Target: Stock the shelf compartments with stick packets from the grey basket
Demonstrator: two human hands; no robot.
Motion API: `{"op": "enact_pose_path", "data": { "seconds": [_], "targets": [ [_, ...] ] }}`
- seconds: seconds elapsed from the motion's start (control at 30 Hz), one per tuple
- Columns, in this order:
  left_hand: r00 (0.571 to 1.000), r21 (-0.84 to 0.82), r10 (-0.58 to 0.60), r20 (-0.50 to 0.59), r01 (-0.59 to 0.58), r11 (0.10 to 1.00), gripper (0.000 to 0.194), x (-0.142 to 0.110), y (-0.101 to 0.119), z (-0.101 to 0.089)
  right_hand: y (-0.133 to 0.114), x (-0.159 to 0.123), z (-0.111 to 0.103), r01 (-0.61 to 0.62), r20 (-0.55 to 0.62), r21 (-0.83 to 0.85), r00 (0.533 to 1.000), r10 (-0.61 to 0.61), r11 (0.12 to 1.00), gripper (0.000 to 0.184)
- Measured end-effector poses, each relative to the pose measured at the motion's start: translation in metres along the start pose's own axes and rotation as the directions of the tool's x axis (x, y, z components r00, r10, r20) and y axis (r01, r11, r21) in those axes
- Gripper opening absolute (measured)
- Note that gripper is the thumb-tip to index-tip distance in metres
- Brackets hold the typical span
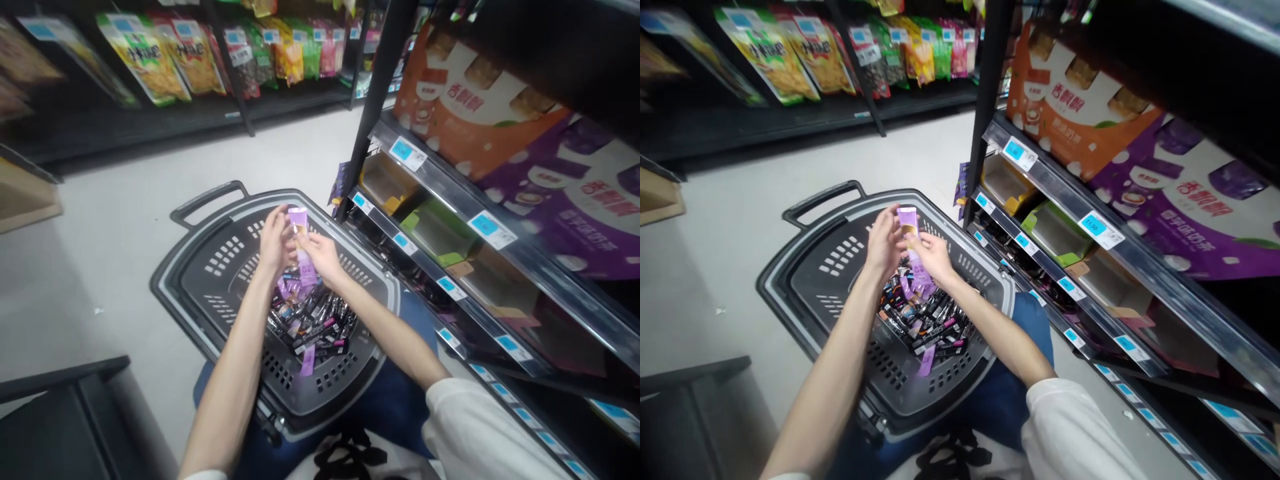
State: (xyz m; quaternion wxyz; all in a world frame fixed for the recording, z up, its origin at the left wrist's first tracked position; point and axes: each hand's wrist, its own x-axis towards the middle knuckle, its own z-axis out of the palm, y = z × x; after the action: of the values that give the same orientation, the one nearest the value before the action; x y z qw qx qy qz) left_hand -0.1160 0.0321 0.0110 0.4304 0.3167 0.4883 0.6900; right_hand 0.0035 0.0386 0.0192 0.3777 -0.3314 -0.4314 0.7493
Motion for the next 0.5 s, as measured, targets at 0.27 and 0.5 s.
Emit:
{"op": "enact_pose_path", "data": {
  "seconds": [0.27,0.5],
  "targets": [
    [0.988,0.019,-0.149,0.034,0.148,0.989,0.052,0.001,-0.004,0.015,-0.024,0.008,-0.013,-0.125,-0.171,0.122,0.975,0.144,0.985,0.037],
    [0.992,0.066,-0.129,-0.015,0.129,0.989,0.043,0.005,-0.008,0.012,-0.026,0.007,-0.009,-0.133,-0.168,0.148,0.973,0.158,0.980,0.033]
  ]
}}
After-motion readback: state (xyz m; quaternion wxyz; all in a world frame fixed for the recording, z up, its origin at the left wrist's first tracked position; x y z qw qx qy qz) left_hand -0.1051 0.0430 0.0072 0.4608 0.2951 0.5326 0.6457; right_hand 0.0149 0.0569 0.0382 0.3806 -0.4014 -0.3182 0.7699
